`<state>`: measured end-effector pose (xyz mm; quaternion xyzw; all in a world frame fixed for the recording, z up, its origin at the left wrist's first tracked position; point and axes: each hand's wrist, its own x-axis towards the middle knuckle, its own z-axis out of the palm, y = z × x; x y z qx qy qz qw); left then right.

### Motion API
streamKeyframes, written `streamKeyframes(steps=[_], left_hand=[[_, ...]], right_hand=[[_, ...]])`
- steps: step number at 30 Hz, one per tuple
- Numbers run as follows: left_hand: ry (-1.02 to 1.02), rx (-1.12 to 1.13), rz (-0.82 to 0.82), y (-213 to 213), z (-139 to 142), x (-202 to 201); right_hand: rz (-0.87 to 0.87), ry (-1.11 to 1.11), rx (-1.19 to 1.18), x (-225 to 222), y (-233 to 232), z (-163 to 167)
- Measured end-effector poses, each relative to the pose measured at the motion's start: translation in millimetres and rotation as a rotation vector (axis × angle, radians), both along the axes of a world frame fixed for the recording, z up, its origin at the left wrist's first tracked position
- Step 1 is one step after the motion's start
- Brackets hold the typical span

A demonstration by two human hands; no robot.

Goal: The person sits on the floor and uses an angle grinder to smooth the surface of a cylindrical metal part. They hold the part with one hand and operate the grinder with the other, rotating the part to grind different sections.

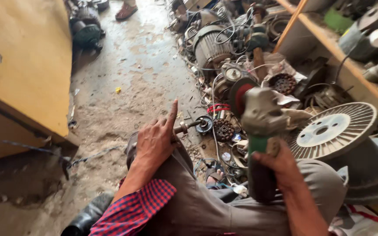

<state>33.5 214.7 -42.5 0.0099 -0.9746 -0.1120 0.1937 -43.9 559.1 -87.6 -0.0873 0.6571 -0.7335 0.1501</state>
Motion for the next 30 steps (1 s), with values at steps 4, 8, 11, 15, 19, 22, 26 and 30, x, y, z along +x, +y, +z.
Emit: streamKeyframes(steps=[4, 8, 11, 15, 19, 22, 26, 30], left_hand=[[-0.021, -0.146, 0.154, 12.8, -4.0, -5.5], [-0.046, -0.134, 0.276, 12.5, -10.2, -0.9], [-0.049, -0.061, 0.329, 6.3, -16.4, -3.0], [-0.055, -0.071, 0.276, 4.8, -23.8, -16.3], [-0.015, -0.038, 0.265, 5.1, -29.6, -22.9], [-0.03, -0.005, 0.254, 7.7, -33.2, -28.1], [-0.023, -0.015, 0.232, 8.4, -35.2, -32.7], [-0.068, -0.003, 0.219, 8.6, -35.5, -33.3]], right_hand=[[0.055, 0.096, 0.21, 0.2, -15.2, -14.1], [0.113, -0.002, 0.146, 2.9, -18.0, -13.3], [0.144, 0.032, 0.189, 2.5, -21.1, -7.7], [0.129, 0.342, 0.512, 0.6, -32.0, 3.0], [0.144, 0.319, 0.575, -0.4, -50.8, 8.5], [0.12, 0.335, 0.656, -1.5, -58.3, 10.9], [0.09, 0.372, 0.698, -1.9, -65.3, 12.1], [0.062, 0.351, 0.734, -3.3, -69.0, 13.5]])
